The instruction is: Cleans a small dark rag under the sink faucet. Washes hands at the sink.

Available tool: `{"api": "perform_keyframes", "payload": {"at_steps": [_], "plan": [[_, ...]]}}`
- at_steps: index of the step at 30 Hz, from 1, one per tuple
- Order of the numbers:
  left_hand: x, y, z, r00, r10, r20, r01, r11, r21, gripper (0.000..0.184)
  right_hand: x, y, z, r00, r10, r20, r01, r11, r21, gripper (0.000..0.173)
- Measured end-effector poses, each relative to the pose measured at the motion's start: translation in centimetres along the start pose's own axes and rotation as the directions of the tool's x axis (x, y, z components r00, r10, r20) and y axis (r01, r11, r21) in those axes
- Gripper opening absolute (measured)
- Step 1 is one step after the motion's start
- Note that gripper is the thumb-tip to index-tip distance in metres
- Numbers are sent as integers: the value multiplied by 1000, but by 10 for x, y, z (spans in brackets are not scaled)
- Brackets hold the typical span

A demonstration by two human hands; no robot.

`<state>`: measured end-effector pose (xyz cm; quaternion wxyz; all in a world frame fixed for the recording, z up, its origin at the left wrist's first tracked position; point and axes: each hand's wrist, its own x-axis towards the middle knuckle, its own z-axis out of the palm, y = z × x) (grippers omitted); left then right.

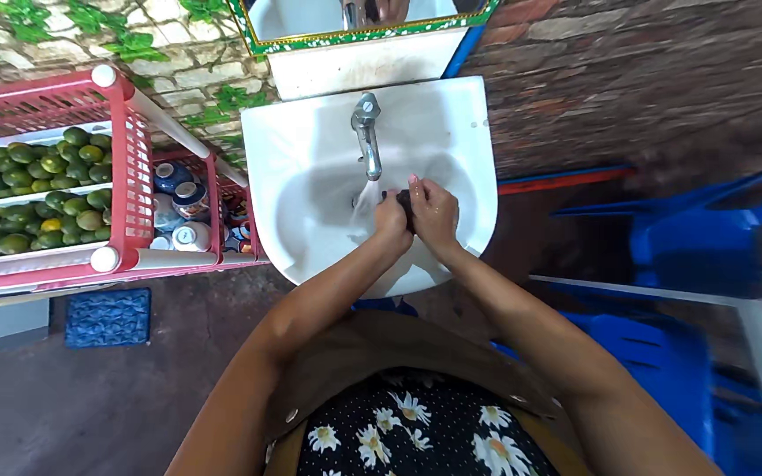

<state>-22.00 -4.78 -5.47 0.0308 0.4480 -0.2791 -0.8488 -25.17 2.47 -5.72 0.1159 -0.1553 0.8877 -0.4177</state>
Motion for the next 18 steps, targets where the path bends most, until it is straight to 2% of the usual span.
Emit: {"api": "perform_keyframes", "payload": {"at_steps": [2,3,5,6,9,13,15,16,17,18], "plan": [[-4,4,4,991,35,127,-26,997,-69,37,2,4,-12,977,-197,-85,198,980,3,47],[-6,7,4,981,65,185,-49,995,-91,36,2,7,-17,942,-316,-116,316,949,-17,41],[-13,13,3,961,113,254,-89,991,-101,37,1,16,-28,825,-554,-112,543,832,-111,40],[-17,17,3,956,116,269,-92,991,-100,36,1,21,-34,771,-635,-56,619,766,-174,47],[-24,21,2,960,57,273,-30,994,-100,33,-2,27,-43,679,-731,70,715,635,-294,57],[-22,24,4,965,-5,262,40,991,-126,32,-5,30,-41,611,-786,95,751,537,-383,56],[-21,27,6,965,-3,261,42,989,-145,28,-5,30,-41,611,-786,97,745,529,-406,57],[-22,28,7,967,13,253,21,991,-133,27,-7,29,-39,641,-763,84,726,567,-388,59],[-24,28,7,969,44,241,-22,995,-95,27,-10,28,-38,706,-705,63,683,656,-320,61],[-27,26,5,968,95,230,-94,995,-19,29,-15,24,-36,802,-596,44,592,784,-185,63]]}}
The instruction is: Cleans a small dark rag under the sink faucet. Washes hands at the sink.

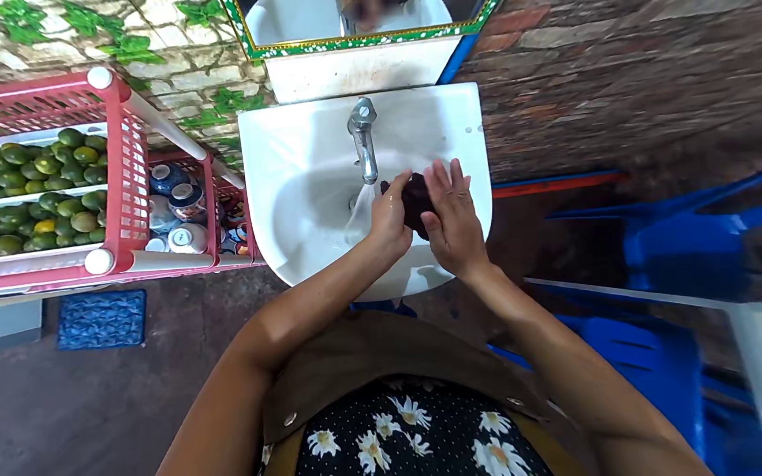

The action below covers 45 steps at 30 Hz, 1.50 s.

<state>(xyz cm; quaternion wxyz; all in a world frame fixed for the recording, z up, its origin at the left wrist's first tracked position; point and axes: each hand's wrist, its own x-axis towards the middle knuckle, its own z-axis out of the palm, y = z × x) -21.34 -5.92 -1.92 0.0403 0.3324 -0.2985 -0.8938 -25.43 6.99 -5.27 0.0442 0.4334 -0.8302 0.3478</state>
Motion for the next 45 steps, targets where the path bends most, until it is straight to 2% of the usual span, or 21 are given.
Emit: {"api": "perform_keyframes", "payload": {"at_steps": [1,2,3,4,5,6,7,10,14,18,22,24,27,28,31,33,35,38,39,41,45], "plan": [[-3,-3,-1,997,72,-1,-71,991,112,31,0,-9,0,980,194,43,-199,958,206,66],[-4,-8,-1,989,149,5,-146,965,217,29,3,-21,-2,903,405,142,-426,800,423,67],[-5,-13,-1,976,215,22,-211,929,304,26,9,-33,-3,777,573,260,-596,536,598,64],[-6,-20,-1,963,269,27,-260,896,360,25,18,-43,-3,628,700,341,-668,259,698,58],[-7,-26,1,947,319,25,-303,872,385,23,26,-48,-1,529,758,380,-664,91,742,53],[-7,-34,1,936,351,15,-331,865,377,21,31,-46,3,498,784,370,-633,36,774,51],[-7,-40,1,933,360,-9,-335,875,349,20,31,-42,8,504,798,329,-609,58,791,48],[-1,-51,-2,950,296,-98,-265,932,247,21,30,-32,27,521,847,102,-614,289,735,36],[10,-45,-4,962,182,-204,-176,983,47,29,31,-21,41,724,678,-127,-580,699,419,41],[11,-33,-13,943,53,-328,-80,994,-70,18,37,-25,50,869,487,-85,-469,866,173,50],[17,-24,-30,904,-71,-421,9,989,-149,16,44,-35,63,880,472,50,-474,878,66,47],[19,-18,-38,873,-94,-478,32,990,-137,17,53,-34,58,792,525,311,-567,822,56,39],[18,-6,-51,893,30,-450,-17,999,33,19,75,-16,37,631,410,658,-554,833,12,38],[18,-2,-55,909,83,-409,-33,991,129,17,85,-12,25,633,364,683,-475,880,-28,36],[18,2,-64,957,169,-235,-58,907,416,23,120,-23,-12,847,239,475,-186,970,-156,32],[21,4,-66,973,174,-149,-68,843,534,32,154,-36,-22,921,63,385,11,982,-186,40],[22,11,-66,979,187,-82,-93,767,635,37,180,-39,-18,896,-149,419,237,957,-167,53],[19,30,-69,959,278,57,-214,579,787,38,202,-37,-11,789,-312,530,447,883,-146,39],[18,37,-72,946,311,92,-250,521,816,37,205,-39,-12,755,-317,574,480,864,-154,35],[15,47,-78,926,356,128,-294,465,835,32,207,-45,-14,705,-250,663,487,851,-196,43],[3,57,-92,920,380,98,-287,479,830,27,202,-50,-6,745,-145,651,424,856,-295,45]]}}
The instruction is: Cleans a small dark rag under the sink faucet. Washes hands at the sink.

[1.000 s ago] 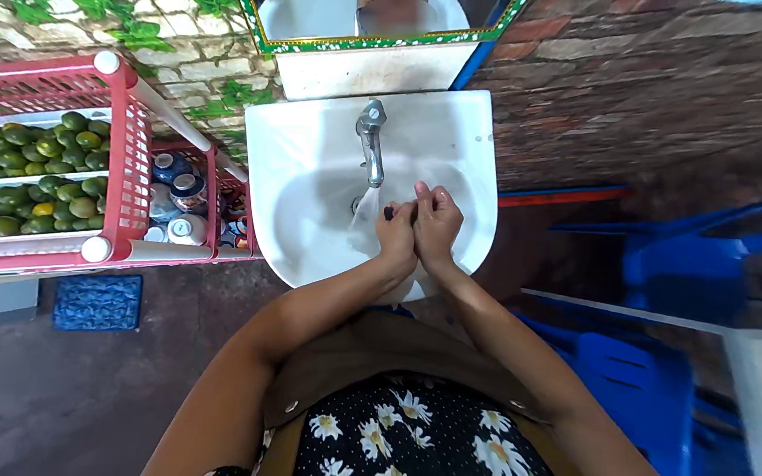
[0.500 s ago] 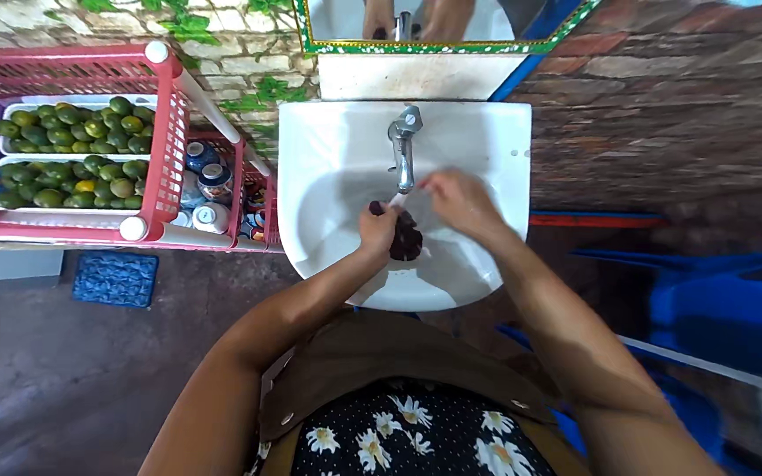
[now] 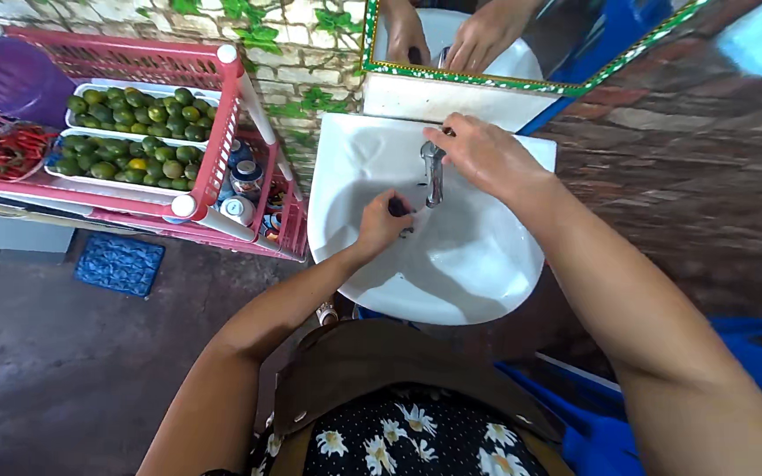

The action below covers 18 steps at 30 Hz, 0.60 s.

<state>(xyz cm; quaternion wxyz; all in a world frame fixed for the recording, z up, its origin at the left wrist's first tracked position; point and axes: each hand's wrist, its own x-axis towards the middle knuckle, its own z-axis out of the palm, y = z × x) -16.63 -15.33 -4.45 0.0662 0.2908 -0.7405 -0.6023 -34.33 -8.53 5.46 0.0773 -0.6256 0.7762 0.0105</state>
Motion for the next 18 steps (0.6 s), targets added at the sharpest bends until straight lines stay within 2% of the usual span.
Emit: {"api": "perform_keyframes", "payload": {"at_steps": [4,6,10,13,15,18], "plan": [[-13,2,-16,998,5,-69,-7,1000,-26,23,8,-10,4,994,105,4,-105,994,8,44],[-18,2,-19,993,45,-106,-48,998,-27,22,11,-21,7,974,222,-39,-219,974,62,45],[-25,2,-21,979,124,-161,-126,992,-3,21,19,-46,9,864,498,-71,-478,857,190,43],[-30,0,-23,971,186,-151,-190,982,-11,20,24,-62,0,741,672,-4,-650,718,251,41],[-33,0,-25,972,196,-126,-200,980,-15,20,24,-63,2,695,719,-5,-689,669,280,45],[-37,0,-29,976,192,-102,-195,981,-15,18,14,-49,14,720,689,-81,-610,685,399,53]]}}
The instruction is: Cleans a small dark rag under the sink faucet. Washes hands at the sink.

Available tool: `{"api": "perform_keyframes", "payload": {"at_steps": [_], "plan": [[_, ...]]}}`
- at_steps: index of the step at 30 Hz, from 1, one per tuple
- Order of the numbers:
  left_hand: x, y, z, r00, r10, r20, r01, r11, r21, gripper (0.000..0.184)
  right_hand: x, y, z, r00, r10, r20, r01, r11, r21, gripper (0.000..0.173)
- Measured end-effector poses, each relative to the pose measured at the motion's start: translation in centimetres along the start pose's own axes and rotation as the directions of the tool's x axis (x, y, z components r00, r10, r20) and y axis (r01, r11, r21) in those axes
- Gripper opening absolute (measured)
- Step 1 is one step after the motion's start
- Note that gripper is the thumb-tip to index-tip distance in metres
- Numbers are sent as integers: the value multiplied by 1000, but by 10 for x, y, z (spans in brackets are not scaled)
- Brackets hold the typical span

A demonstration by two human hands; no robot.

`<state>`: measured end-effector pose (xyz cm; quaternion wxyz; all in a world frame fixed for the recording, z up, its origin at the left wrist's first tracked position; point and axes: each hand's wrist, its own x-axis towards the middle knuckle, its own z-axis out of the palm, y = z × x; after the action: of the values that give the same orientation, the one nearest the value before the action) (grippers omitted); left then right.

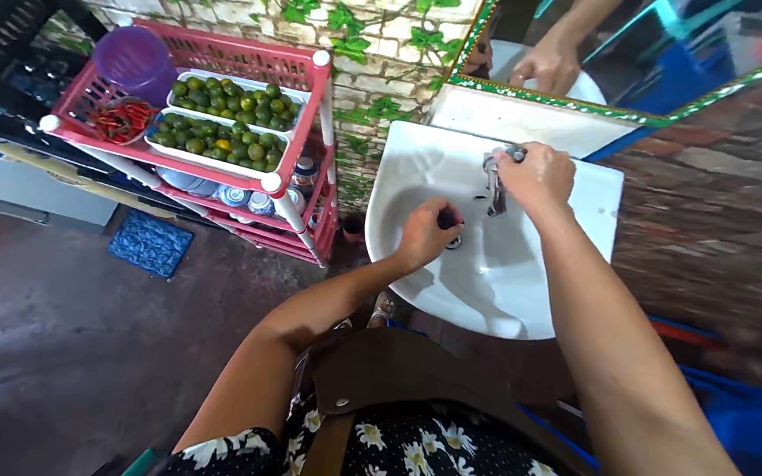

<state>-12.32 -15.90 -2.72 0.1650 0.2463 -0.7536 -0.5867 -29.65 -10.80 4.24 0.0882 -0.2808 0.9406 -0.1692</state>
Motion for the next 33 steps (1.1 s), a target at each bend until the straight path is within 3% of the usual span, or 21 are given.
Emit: {"api": "perform_keyframes", "payload": {"at_steps": [2,4,6,8,10,11,12,14,16,18,19,21,23,24,26,29,33], "plan": [[-5,1,-4,1000,18,-2,-18,1000,-13,18,-6,22,6,1000,-11,-22,16,968,251,68],[-10,3,-10,1000,22,-3,-22,998,-53,21,-34,41,16,989,126,-80,-58,819,571,66],[-14,6,-18,1000,-11,10,12,994,-104,26,-88,45,26,931,362,-40,-178,549,816,43],[-16,9,-18,1000,4,19,-2,991,-136,29,-144,32,34,849,473,236,-374,222,900,46],[-17,8,-8,990,140,29,-134,979,-152,31,-175,18,49,805,366,467,-488,-40,872,69],[-21,8,-1,977,211,41,-202,966,-164,30,-181,13,56,817,271,509,-498,-115,860,78],[-25,11,6,964,262,46,-250,951,-180,29,-180,7,61,850,177,496,-475,-151,867,82],[-34,18,16,953,297,55,-281,939,-200,25,-168,-3,65,931,69,359,-340,-197,920,73],[-40,23,17,956,295,12,-286,938,-198,25,-157,-7,64,963,57,265,-248,-206,947,61],[-48,21,19,969,241,-60,-248,943,-221,29,-154,-8,66,952,154,264,-229,-213,950,44],[-51,17,24,972,210,-109,-231,941,-247,29,-154,-8,69,946,216,243,-210,-164,964,35],[-56,12,34,976,91,-199,-153,933,-325,26,-150,-9,76,945,307,108,-143,94,985,23],[-55,13,43,967,-101,-235,-16,893,-450,26,-146,-18,73,925,379,-3,-153,380,912,34],[-53,14,46,953,-207,-223,66,856,-512,28,-144,-21,72,925,377,-41,-150,463,874,38],[-46,15,49,905,-381,-190,195,768,-610,33,-140,-19,73,949,285,-133,-49,552,833,36],[-32,18,56,827,-545,-138,276,607,-745,42,-126,-2,79,961,21,-277,192,669,718,39],[-22,16,71,740,-673,-9,358,405,-841,48,-111,27,83,867,-349,-357,488,744,457,43]]}}
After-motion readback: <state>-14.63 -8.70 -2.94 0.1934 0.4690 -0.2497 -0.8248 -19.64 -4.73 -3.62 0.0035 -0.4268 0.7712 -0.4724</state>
